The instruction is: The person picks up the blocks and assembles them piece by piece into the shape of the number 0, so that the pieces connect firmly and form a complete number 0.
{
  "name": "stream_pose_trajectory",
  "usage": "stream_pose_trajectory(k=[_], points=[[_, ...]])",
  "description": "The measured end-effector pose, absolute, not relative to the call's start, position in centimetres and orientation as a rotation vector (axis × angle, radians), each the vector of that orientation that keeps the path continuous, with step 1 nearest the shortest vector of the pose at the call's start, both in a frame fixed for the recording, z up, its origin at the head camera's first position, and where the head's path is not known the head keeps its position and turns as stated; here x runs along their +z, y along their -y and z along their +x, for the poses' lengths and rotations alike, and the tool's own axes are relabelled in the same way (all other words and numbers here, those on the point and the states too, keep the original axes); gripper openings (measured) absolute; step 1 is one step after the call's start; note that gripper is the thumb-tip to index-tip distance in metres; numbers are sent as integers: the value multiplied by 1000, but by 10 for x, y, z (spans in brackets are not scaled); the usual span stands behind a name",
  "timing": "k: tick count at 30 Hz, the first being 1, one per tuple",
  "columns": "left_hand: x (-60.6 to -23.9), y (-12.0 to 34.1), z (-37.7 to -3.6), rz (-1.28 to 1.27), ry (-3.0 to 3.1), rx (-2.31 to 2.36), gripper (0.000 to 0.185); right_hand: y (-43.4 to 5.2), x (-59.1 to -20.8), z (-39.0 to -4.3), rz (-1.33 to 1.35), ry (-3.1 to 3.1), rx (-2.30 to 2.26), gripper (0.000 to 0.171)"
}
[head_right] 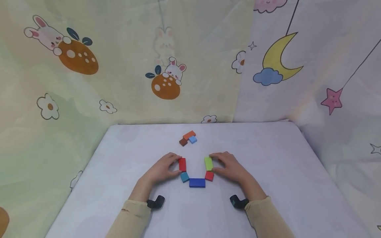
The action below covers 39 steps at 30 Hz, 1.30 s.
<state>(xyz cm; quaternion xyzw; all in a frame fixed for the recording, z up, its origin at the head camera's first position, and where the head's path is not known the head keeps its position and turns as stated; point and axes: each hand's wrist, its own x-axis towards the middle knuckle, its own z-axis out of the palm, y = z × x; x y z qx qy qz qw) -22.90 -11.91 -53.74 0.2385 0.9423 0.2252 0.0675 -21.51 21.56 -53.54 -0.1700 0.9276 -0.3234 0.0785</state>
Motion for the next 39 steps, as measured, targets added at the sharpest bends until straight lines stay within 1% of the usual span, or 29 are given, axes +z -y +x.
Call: stream_pose_trajectory(k=[7, 18, 27, 39], points=[[-538, 119, -227, 741, -2852, 664, 65, -215, -535, -215, -499, -2770, -973, 57], [-541, 121, -225, 707, -2831, 688, 66, -216, -536, -216, -516, -2776, -962, 57], [-543, 121, -226, 706, -2822, 751, 61, -216, -536, -216, -516, -2775, -962, 56], [-544, 120, -225, 710, -2841, 739, 61, -216, -537, -217, -505, -2779, -956, 56]])
